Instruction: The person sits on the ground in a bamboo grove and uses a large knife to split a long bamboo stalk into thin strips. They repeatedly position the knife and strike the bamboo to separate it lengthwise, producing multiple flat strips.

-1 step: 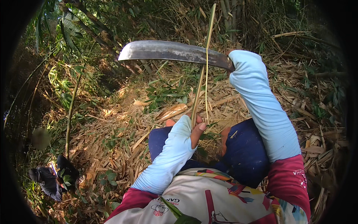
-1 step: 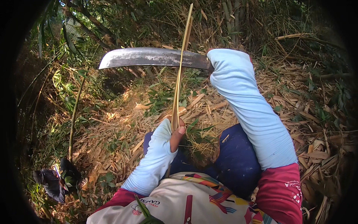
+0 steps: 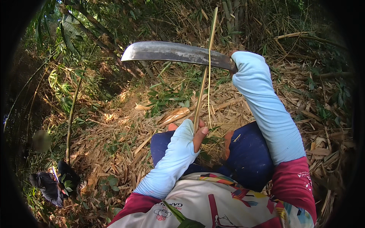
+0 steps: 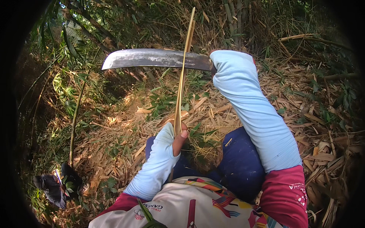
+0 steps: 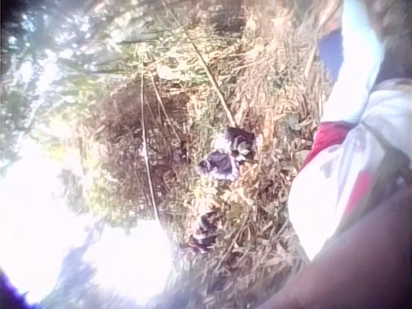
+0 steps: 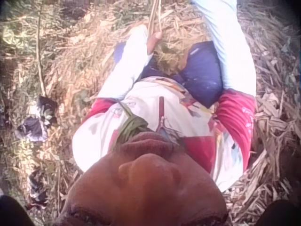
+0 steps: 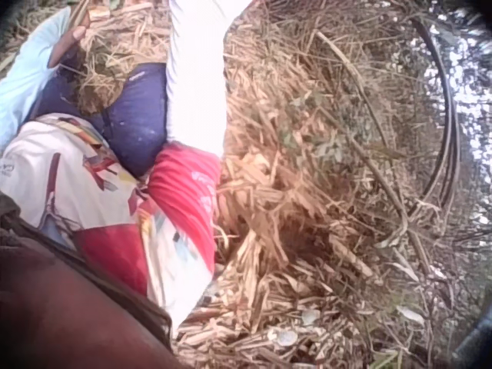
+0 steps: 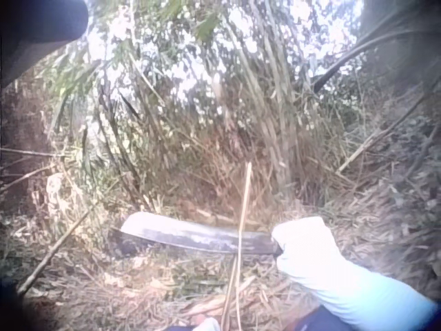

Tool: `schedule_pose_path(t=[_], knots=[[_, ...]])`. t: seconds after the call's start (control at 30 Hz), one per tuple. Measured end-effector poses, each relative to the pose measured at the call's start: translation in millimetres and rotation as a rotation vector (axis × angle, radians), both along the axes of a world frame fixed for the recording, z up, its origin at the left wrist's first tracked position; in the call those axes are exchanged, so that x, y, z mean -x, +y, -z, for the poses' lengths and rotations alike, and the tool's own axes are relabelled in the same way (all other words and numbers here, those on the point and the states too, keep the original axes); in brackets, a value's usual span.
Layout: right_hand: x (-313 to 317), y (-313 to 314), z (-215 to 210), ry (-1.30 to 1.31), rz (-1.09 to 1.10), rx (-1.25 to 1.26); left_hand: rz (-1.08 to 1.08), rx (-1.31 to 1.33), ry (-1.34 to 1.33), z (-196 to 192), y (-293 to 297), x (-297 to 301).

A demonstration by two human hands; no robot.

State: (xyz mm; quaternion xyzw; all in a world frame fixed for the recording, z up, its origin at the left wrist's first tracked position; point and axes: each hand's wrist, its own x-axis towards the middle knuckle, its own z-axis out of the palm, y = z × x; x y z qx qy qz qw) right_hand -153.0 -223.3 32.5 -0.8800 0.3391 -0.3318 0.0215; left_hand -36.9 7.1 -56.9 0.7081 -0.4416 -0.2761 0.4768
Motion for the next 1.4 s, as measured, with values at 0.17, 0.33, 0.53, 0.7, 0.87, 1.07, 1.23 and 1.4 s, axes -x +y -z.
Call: schedule_pose_path(t=[0.17, 0.33, 0.53, 0.7, 0.87, 1.07, 1.23, 1.4], knots=[[17.6, -36.3, -11.9, -0.145, 0.085, -0.155, 0.083, 0.005, 0.046, -0.2, -2.3, 7.5], [34.5, -88.8, -16.3, -0.183, 0.290, -0.317, 0.099, -0.028, 0.044, 10.9, -2.8, 4.7], [47.7, -90.3, 10.7, -0.225, 0.225, -0.291, 0.077, 0.055, 0.283, 10.9, -9.8, 0.4], [27.4, -12.2, 16.0, -0.244, -0.048, -0.347, 0.104, 0.106, 0.351, -0.4, -9.8, -18.0], [17.4, 41.0, 14.5, -0.090, -0.397, -0.145, 0.114, 0.199, 0.276, -22.5, -3.2, -26.6], [3.0, 78.7, 6.9, 0.094, -0.581, 0.023, -0.008, 0.234, 0.334, -44.4, 0.9, -18.6], [-2.1, 83.6, 14.0, 0.052, -0.597, 0.102, 0.014, 0.245, 0.229, -49.0, 7.4, -14.4], [3.4, 84.6, 6.7, 0.056, -0.588, 0.099, 0.132, 0.347, 0.038, -59.2, 16.4, -2.0]])
